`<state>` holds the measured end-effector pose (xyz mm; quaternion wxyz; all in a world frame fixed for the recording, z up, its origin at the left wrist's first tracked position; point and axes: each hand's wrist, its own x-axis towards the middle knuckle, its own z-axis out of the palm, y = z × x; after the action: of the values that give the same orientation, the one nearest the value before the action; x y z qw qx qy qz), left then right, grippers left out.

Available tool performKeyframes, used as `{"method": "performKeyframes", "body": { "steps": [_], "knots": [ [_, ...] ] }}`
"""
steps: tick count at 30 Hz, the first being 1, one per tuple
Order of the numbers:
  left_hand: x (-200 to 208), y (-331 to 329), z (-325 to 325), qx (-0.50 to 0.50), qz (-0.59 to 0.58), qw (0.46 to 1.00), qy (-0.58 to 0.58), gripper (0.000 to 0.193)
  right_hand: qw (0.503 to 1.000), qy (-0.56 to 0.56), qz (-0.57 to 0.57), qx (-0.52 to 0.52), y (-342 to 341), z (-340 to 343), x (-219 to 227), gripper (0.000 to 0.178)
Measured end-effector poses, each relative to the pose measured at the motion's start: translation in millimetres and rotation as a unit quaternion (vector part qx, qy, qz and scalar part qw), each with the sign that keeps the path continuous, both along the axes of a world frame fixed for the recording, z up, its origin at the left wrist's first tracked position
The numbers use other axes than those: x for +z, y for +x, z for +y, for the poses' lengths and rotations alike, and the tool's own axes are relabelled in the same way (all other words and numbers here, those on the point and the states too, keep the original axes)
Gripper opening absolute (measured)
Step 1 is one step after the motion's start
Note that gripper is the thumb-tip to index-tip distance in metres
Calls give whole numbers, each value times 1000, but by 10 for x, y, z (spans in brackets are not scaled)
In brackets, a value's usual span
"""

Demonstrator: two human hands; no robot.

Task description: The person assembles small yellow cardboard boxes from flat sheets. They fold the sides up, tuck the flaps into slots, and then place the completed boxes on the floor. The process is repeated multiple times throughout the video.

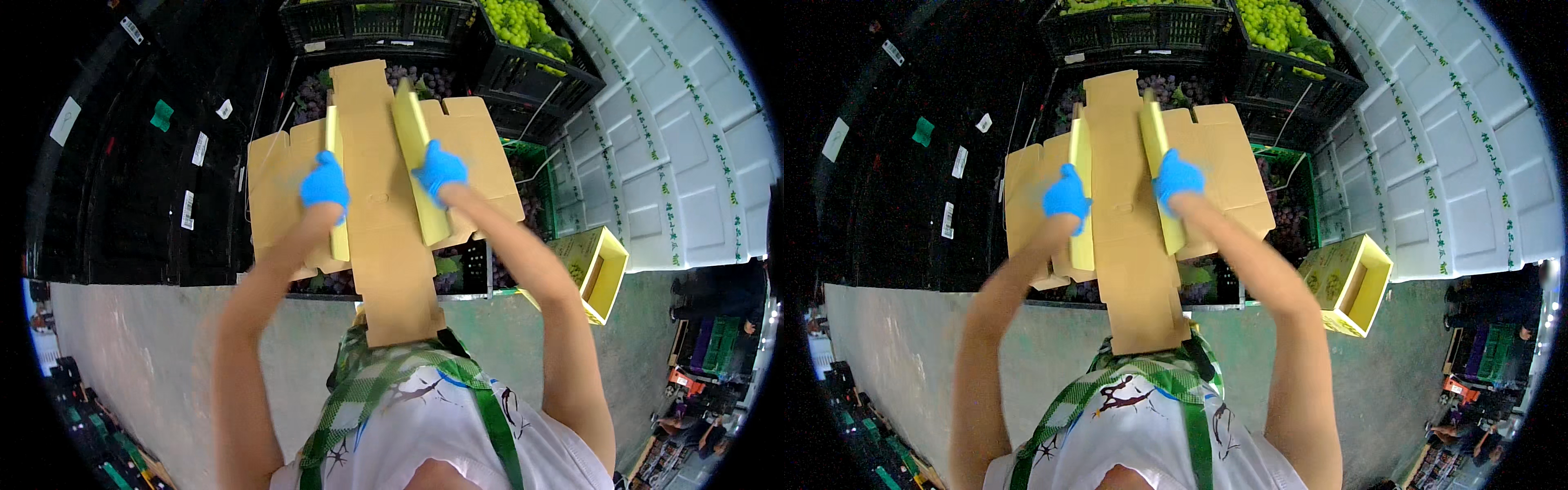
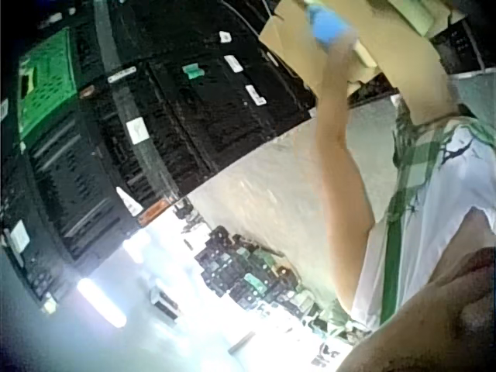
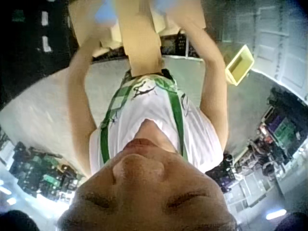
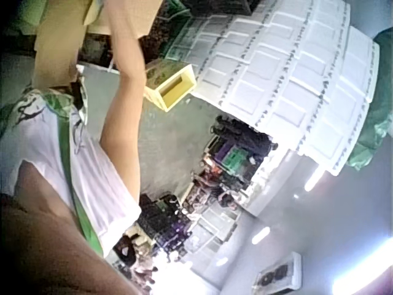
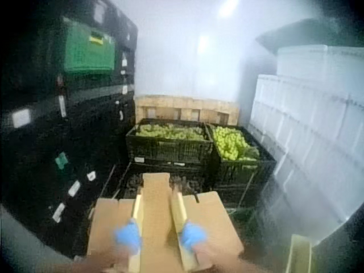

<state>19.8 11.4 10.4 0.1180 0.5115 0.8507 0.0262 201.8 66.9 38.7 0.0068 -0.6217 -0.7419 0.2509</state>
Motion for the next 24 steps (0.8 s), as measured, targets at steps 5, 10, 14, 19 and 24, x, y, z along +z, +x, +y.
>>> {"method": "performKeyframes", "body": {
  "steps": [5, 10, 14, 19, 24],
  "knots": [
    [509, 571, -114, -63, -73, 995, -8, 80, 993, 61, 88, -49, -241, -302, -146, 66],
    [166, 88, -395, -241, -241, 928, 151, 51, 896, 344, 280, -31, -265, -432, -92, 48],
    [48, -393, -634, -373, -290, 844, 253, 27, 877, 344, 298, 154, -25, -521, 38, 34],
    [209, -516, -687, -422, -326, 835, 135, 36, 823, 16, 421, 380, 686, -171, -33, 35],
    [363, -671, -724, -490, -219, 844, 5, 49, 841, 157, -31, 518, 979, -274, 200, 62]
  ]
}}
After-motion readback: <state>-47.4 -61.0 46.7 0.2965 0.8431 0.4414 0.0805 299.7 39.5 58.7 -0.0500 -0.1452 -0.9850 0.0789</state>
